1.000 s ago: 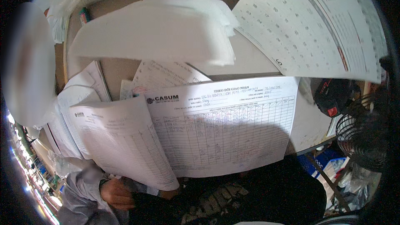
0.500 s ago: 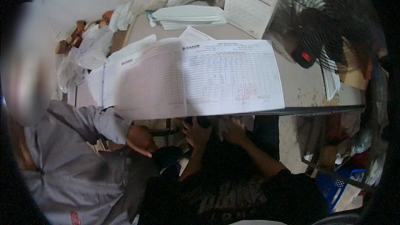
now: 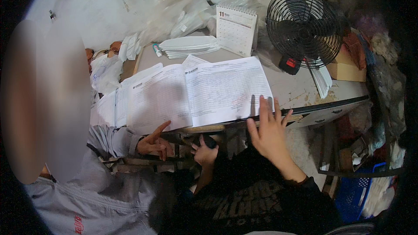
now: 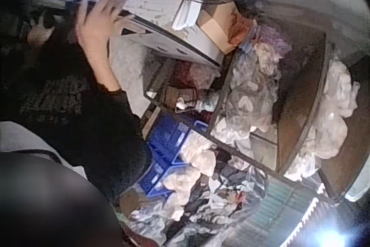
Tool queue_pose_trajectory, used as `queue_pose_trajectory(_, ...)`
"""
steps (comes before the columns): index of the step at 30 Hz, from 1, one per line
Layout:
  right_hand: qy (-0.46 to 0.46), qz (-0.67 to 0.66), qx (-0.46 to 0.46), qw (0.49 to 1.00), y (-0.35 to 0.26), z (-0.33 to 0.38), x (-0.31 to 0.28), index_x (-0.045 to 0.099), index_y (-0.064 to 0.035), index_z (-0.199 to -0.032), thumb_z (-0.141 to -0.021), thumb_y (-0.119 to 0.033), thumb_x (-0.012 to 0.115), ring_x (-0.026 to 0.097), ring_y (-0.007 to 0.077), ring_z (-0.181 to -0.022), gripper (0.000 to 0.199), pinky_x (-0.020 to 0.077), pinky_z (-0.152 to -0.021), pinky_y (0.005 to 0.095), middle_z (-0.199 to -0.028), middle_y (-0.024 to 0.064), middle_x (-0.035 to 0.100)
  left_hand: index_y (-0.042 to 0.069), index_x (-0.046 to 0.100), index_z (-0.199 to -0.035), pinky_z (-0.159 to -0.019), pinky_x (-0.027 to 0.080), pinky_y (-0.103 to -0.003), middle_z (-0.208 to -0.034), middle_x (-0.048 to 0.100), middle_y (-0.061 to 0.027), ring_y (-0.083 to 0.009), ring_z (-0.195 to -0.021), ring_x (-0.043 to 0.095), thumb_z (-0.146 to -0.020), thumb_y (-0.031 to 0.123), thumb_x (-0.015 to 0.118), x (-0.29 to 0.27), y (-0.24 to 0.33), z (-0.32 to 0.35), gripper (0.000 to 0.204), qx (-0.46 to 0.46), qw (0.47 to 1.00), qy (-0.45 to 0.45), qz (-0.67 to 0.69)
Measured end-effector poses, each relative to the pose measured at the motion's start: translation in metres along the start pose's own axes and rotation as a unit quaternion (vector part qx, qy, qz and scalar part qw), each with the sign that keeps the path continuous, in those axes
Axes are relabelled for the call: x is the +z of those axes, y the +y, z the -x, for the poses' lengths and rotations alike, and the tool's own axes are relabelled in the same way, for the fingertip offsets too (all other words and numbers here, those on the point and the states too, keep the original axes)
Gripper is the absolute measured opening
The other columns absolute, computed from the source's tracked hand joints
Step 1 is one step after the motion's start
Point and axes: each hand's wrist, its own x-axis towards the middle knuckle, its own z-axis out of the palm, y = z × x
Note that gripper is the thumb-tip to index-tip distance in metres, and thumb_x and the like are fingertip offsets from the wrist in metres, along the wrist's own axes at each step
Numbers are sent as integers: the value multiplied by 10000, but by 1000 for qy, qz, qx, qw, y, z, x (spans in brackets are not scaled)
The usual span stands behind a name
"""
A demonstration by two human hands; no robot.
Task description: The person sorts through papers and documents on a cluttered table, then retrieves a blue folder from a shelf and places it on the table. They also handle several plastic-wrapped items, moving them between baskets.
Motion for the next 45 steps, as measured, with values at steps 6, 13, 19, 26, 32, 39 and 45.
queue_pose_trajectory(6, -54, -172, -65, 981, -53, -34, 19, 179, 38, -1602, -1032, -488, 507, 303, 519, -1482, 842, 22, -1077, 852, -1565, 288, 405, 247, 356, -1570, -1045, 500, -541, -1605, 298, -283, -479, -1388, 459, -874, 466, 752, -30, -33, 17, 830, 40, 999, -6, -3)
queue_pose_trajectory(13, -50, -290, -122, 948, -71, -49, 34, 172, 8, -1613, -975, -322, 613, 351, 513, -1419, 844, 83, -1057, 857, -1502, 362, 360, 71, 527, -1407, -980, 520, -485, -1383, 580, -222, -423, -1274, 571, -977, 156, 622, -122, -63, 47, 449, 161, 938, -268, 151)
queue_pose_trajectory(19, 17, -257, -135, 957, -73, -58, 33, 274, -64, -1607, -872, -224, 695, 304, 520, -1442, 862, 96, -1088, 827, -1524, 336, 320, 39, 559, -1287, -1051, 450, -455, -1317, 624, -187, -397, -1247, 575, -885, 44, 696, -204, -8, 71, 425, 359, 794, 196, 449)
queue_pose_trajectory(26, 199, -131, -43, 970, 6, -56, 35, 631, -161, -1334, -819, -156, 726, 417, 398, -1349, 524, 105, -1128, 764, -1392, 148, 456, 263, 582, -1437, -1221, 184, -646, -1568, 491, -38, -363, -1534, 302, -828, 242, 814, -228, 56, 15, 651, 422, 877, 225, 38)
queue_pose_trajectory(32, 218, -59, -81, 971, 63, -24, 18, 757, -209, -990, -760, -109, 752, 477, 326, -1278, 251, 121, -1169, 692, -1260, 55, 544, 290, 689, -1333, -1237, 169, -640, -1483, 585, 55, -337, -1530, 320, -834, 168, 773, -215, 59, 30, 520, 417, 882, 222, -6)
queue_pose_trajectory(39, 182, -142, -80, 970, 88, -4, 24, 715, -136, -1103, -776, -61, 709, 506, 338, -1185, 335, 322, -1108, 560, -1186, 119, 567, 269, 731, -1268, -1258, 113, -603, -1416, 635, 46, -330, -1531, 323, -839, 150, 752, -204, 54, 39, 445, 411, 881, 231, 32)
queue_pose_trajectory(45, 163, -194, -49, 966, 94, -8, 22, 673, -102, -1202, -794, -54, 694, 520, 338, -1132, 411, 386, -988, 448, -1211, 146, 572, 263, 745, -1245, -1264, 89, -580, -1382, 661, 41, -325, -1535, 319, -819, 162, 731, -202, 56, 38, 438, 397, 889, 221, 62)
